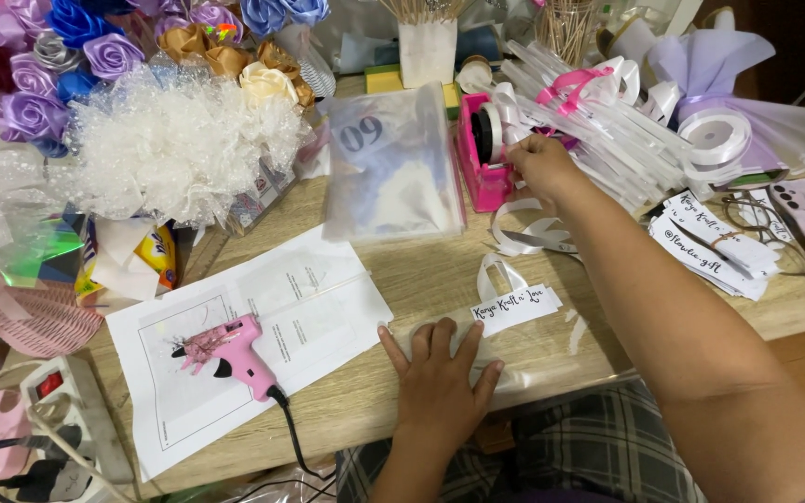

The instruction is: The person assembles a small clear plastic bag by folding and pressing its edges, then places a printed paper label on the front and secures it with tape. The person smooths the label and tape to ensure adhesion.

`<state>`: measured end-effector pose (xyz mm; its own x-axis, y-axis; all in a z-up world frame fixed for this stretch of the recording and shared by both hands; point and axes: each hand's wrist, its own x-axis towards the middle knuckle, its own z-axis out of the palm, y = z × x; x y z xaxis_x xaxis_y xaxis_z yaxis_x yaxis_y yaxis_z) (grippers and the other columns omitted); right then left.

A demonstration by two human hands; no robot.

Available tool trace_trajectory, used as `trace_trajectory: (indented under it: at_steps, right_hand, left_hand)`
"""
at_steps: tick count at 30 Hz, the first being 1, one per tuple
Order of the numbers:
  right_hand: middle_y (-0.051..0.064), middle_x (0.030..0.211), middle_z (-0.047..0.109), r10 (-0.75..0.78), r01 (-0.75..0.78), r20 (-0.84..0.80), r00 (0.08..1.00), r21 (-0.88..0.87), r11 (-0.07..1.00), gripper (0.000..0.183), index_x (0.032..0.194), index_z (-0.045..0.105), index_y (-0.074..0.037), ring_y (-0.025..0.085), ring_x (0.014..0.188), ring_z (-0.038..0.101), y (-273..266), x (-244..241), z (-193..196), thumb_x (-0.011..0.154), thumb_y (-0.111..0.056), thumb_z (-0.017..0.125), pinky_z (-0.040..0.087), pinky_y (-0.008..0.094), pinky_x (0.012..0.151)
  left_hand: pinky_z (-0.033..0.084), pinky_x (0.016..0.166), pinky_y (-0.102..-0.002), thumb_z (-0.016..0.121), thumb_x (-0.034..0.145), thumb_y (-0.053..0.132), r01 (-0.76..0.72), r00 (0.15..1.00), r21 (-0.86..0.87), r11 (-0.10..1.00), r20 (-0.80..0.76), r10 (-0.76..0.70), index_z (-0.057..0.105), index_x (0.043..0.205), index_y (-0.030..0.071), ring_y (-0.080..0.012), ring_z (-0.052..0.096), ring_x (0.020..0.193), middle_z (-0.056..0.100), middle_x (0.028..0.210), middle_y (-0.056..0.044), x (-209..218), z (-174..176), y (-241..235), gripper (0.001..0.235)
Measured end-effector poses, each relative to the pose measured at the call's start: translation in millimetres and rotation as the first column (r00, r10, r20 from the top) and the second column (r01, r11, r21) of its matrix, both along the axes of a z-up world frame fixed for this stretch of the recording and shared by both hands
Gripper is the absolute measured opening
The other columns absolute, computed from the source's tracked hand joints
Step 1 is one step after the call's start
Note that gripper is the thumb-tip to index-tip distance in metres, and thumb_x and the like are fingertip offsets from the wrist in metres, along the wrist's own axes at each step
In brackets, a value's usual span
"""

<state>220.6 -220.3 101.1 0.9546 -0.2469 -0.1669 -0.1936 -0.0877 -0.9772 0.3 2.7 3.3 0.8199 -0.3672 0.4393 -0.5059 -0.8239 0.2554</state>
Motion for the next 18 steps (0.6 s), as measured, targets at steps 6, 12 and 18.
trace_trajectory:
  at_steps: [6,12,18]
  right_hand:
    - [0.005,0.077,0.051,-0.078,0.087,-0.078,0.994,0.111,0.99,0.008,0.103,0.057,-0.006,0.017,0.065,0.051,2.4,0.1,-0.6,0.106,-0.014,0.057,0.064,0.044,0.064]
    - [0.006,0.081,0.055,-0.103,0.104,-0.016,0.995,0.068,0.992,0.012,0.09,0.05,-0.014,0.017,0.074,0.057,-3.5,7.3,-23.2,0.1,-0.016,0.058,0.062,0.037,0.062]
    - [0.004,0.072,0.047,-0.121,0.113,0.033,0.992,0.187,0.976,0.019,0.08,0.043,-0.015,0.017,0.063,0.047,-3.4,7.0,-30.3,0.093,-0.009,0.057,0.056,0.038,0.055]
  left_hand:
    - [0.006,0.109,-0.085,0.056,0.095,0.054,0.006,1.0,-0.031,1.0,0.029,-0.005,0.065,0.132,0.019,-0.0349,0.046,0.118,0.053,0.125,-0.008,-0.3,0.5,0.1,0.052]
    - [0.008,0.108,-0.085,0.057,0.094,0.054,-0.005,0.999,-0.028,1.0,0.043,0.006,0.066,0.13,0.019,-0.0342,0.047,0.116,0.055,0.124,-0.008,-1.3,3.1,-0.5,0.051]
    - [0.007,0.108,-0.086,0.058,0.094,0.054,0.001,0.999,-0.042,0.999,0.041,0.0,0.066,0.13,0.019,-0.0344,0.047,0.115,0.054,0.123,-0.007,-1.4,4.4,0.2,0.051]
